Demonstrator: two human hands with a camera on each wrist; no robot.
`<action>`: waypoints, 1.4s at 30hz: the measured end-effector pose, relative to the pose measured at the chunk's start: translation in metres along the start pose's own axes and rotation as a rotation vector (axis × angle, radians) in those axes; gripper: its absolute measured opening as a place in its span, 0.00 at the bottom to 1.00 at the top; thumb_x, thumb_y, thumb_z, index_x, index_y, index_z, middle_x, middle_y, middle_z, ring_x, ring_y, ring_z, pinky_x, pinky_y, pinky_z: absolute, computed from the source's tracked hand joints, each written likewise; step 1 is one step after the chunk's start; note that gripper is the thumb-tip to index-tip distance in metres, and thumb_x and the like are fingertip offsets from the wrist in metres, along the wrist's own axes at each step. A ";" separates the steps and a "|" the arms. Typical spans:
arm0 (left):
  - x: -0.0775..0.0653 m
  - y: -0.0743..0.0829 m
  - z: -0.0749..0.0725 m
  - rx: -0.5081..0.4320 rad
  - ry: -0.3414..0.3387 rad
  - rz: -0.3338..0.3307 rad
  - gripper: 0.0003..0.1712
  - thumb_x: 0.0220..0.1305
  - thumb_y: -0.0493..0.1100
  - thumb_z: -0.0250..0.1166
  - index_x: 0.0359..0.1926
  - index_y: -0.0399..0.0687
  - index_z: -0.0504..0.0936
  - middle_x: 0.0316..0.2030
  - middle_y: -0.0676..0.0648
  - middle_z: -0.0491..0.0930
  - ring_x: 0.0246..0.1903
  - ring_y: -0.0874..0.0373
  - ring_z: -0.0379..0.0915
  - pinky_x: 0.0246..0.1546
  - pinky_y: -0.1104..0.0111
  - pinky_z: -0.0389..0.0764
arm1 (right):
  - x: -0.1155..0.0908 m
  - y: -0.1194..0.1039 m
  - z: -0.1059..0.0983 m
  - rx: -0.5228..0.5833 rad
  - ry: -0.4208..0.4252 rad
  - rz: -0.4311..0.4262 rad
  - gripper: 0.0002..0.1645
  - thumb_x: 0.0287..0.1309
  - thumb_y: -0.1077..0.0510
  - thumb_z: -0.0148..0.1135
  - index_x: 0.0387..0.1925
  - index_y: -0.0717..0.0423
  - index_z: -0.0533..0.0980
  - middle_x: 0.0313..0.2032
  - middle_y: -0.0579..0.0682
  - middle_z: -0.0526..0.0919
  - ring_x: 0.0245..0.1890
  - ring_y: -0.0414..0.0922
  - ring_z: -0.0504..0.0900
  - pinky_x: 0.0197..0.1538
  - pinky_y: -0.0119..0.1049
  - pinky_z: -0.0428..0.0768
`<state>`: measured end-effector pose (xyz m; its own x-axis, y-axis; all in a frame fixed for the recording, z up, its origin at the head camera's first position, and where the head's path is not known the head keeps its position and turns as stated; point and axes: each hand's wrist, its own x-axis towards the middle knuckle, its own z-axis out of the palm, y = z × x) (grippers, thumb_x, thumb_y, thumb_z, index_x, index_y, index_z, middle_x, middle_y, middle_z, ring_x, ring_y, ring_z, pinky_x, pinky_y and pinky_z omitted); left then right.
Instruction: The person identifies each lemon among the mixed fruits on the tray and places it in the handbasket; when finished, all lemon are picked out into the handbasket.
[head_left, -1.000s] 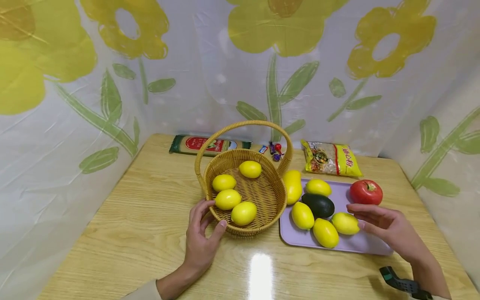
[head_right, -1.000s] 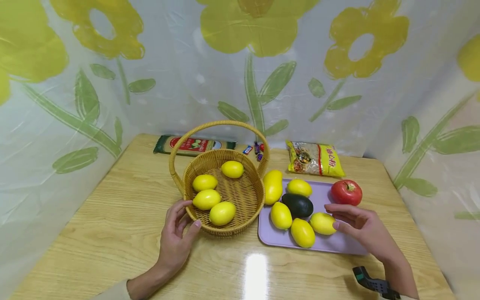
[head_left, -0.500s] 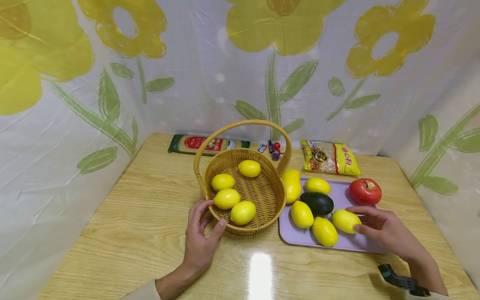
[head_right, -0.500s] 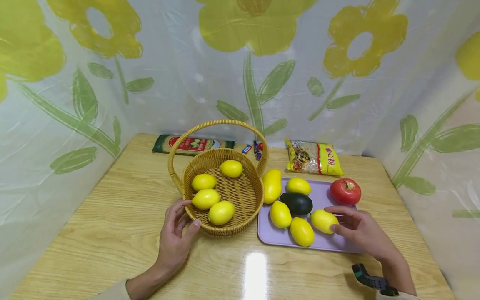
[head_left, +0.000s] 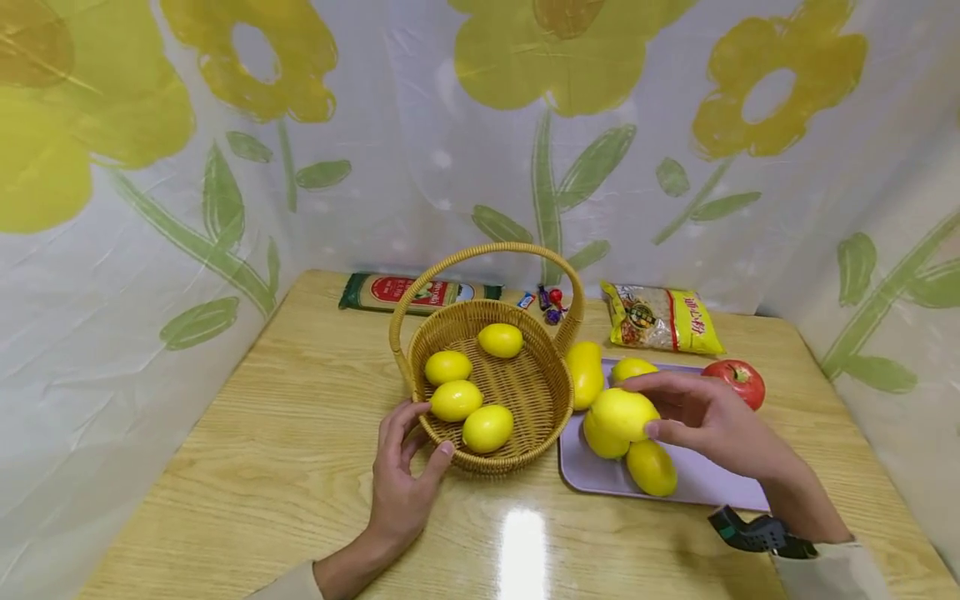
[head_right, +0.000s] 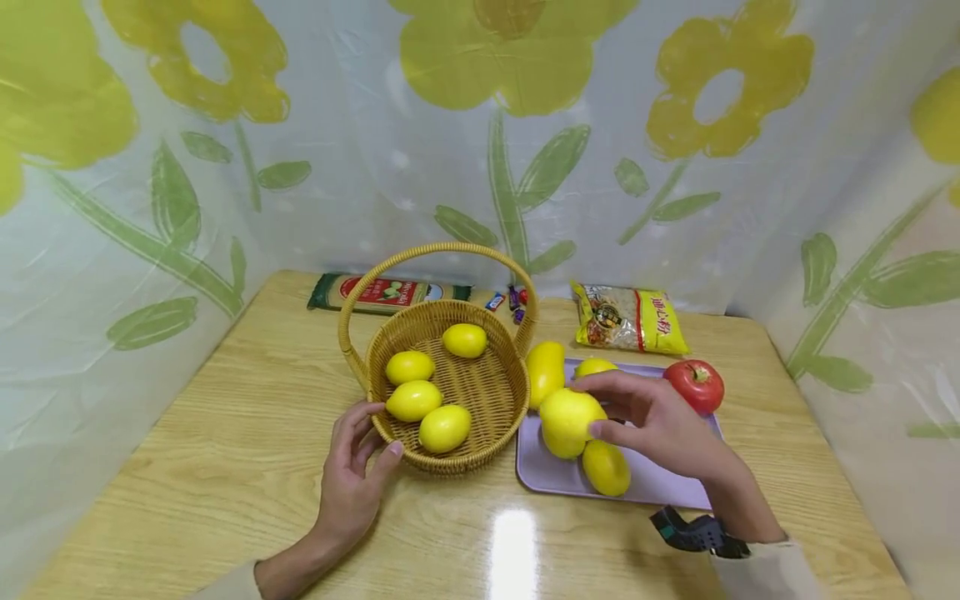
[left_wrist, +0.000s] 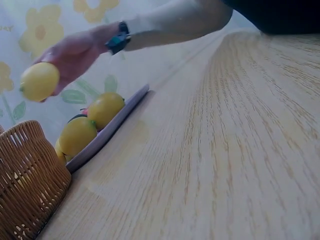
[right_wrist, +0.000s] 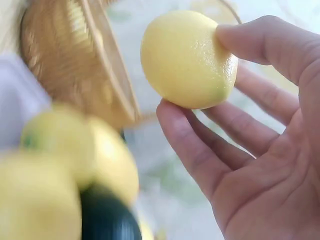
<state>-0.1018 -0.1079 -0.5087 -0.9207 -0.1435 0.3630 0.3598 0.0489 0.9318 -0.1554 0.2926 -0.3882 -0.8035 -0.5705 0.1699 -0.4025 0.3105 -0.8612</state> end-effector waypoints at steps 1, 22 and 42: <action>0.000 0.000 0.000 0.000 -0.001 -0.003 0.33 0.69 0.28 0.70 0.72 0.31 0.72 0.77 0.34 0.61 0.76 0.49 0.64 0.75 0.67 0.77 | 0.010 -0.003 0.006 0.017 -0.028 -0.010 0.28 0.71 0.71 0.68 0.69 0.53 0.80 0.67 0.51 0.84 0.63 0.41 0.86 0.63 0.33 0.89; 0.003 0.000 0.000 -0.003 -0.005 0.008 0.33 0.69 0.28 0.70 0.72 0.31 0.72 0.77 0.36 0.62 0.76 0.50 0.63 0.76 0.65 0.77 | 0.095 -0.031 0.122 -0.260 -0.163 -0.184 0.29 0.69 0.55 0.74 0.69 0.46 0.82 0.70 0.47 0.84 0.68 0.45 0.84 0.69 0.48 0.87; 0.000 0.000 -0.001 -0.006 0.004 0.011 0.32 0.69 0.27 0.70 0.71 0.28 0.72 0.75 0.35 0.63 0.76 0.52 0.64 0.74 0.71 0.77 | 0.046 0.036 -0.040 0.079 0.245 -0.003 0.21 0.76 0.69 0.62 0.67 0.70 0.79 0.60 0.48 0.90 0.60 0.41 0.88 0.64 0.26 0.85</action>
<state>-0.1018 -0.1085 -0.5084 -0.9160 -0.1465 0.3734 0.3709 0.0447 0.9276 -0.2242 0.3081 -0.3917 -0.8887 -0.3671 0.2748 -0.3768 0.2431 -0.8938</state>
